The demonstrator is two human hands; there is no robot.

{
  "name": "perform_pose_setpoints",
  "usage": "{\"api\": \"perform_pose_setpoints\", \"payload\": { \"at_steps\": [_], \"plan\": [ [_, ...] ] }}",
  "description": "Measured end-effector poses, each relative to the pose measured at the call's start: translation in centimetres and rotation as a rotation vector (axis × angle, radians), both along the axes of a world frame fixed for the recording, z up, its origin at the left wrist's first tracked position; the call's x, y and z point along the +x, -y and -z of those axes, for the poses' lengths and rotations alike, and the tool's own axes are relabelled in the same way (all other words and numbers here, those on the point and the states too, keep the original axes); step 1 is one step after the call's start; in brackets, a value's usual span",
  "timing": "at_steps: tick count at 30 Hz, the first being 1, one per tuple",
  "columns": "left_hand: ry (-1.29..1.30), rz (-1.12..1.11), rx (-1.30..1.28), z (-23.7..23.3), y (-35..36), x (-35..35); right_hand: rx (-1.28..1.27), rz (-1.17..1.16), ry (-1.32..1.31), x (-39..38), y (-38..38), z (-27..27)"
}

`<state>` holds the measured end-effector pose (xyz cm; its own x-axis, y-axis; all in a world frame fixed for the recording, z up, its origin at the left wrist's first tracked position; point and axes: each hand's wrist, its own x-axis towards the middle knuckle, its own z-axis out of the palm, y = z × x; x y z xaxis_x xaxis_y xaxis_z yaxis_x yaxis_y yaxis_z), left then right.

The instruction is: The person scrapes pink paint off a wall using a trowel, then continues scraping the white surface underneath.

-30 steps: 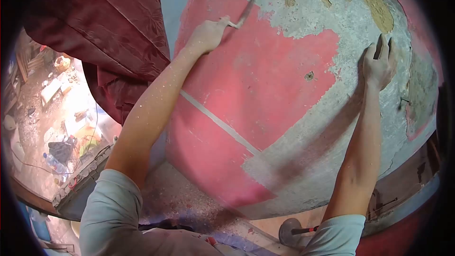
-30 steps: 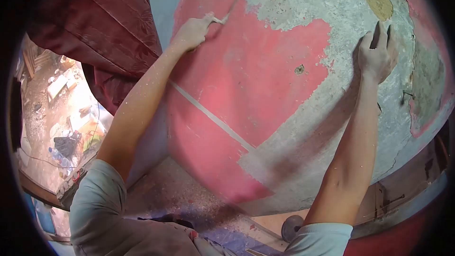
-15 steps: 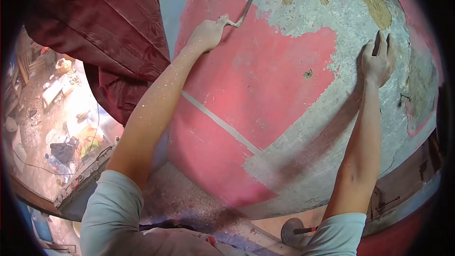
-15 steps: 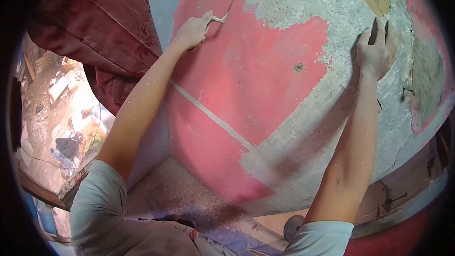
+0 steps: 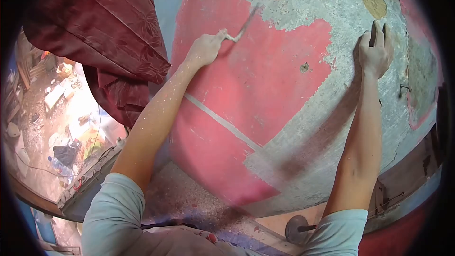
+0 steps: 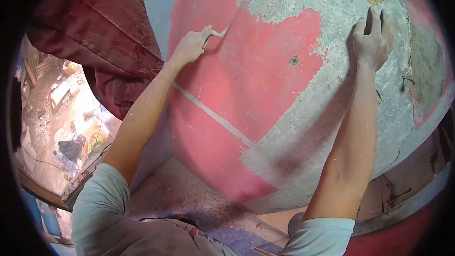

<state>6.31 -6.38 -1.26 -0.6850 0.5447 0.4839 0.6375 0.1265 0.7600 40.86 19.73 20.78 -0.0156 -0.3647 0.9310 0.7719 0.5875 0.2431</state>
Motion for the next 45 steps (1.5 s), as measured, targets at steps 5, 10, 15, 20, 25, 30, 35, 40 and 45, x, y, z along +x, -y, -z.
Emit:
{"api": "perform_pose_setpoints", "payload": {
  "at_steps": [5, 10, 15, 20, 25, 30, 35, 40, 45],
  "plan": [
    [-0.072, -0.081, 0.082, 1.0, -1.5, -2.6, -0.014, -0.001, -0.003, 0.0, -0.1, -0.1],
    [-0.088, -0.083, 0.013, 0.7, 0.1, 0.8, 0.023, -0.011, 0.003, -0.1, 0.0, 0.1],
    [0.07, -0.015, 0.013, 0.3, 0.1, -1.3, 0.03, -0.003, 0.009, 0.2, -0.2, -0.3],
    [0.018, -0.038, -0.004, 0.7, -0.2, -2.0, 0.007, -0.037, 0.017, 0.1, 0.0, 0.1],
    [-0.081, -0.063, 0.011, 1.7, -0.6, -1.3, 0.015, -0.034, 0.027, 0.2, -0.5, 0.1],
    [0.093, -0.126, 0.055, 0.8, 0.4, -3.9, 0.01, -0.022, 0.036, 0.9, -0.4, 0.0],
    [-0.141, -0.101, -0.019, 0.7, 1.3, -2.3, 0.018, -0.029, 0.036, 0.2, 0.3, 0.2],
    [-0.102, -0.162, 0.094, 2.3, -0.7, -7.2, 0.029, 0.02, 0.034, 0.2, 0.0, 0.1],
    [-0.128, -0.147, 0.038, 1.0, 1.2, -4.2, 0.006, -0.013, 0.031, 0.1, 0.3, 0.3]
  ]
}}
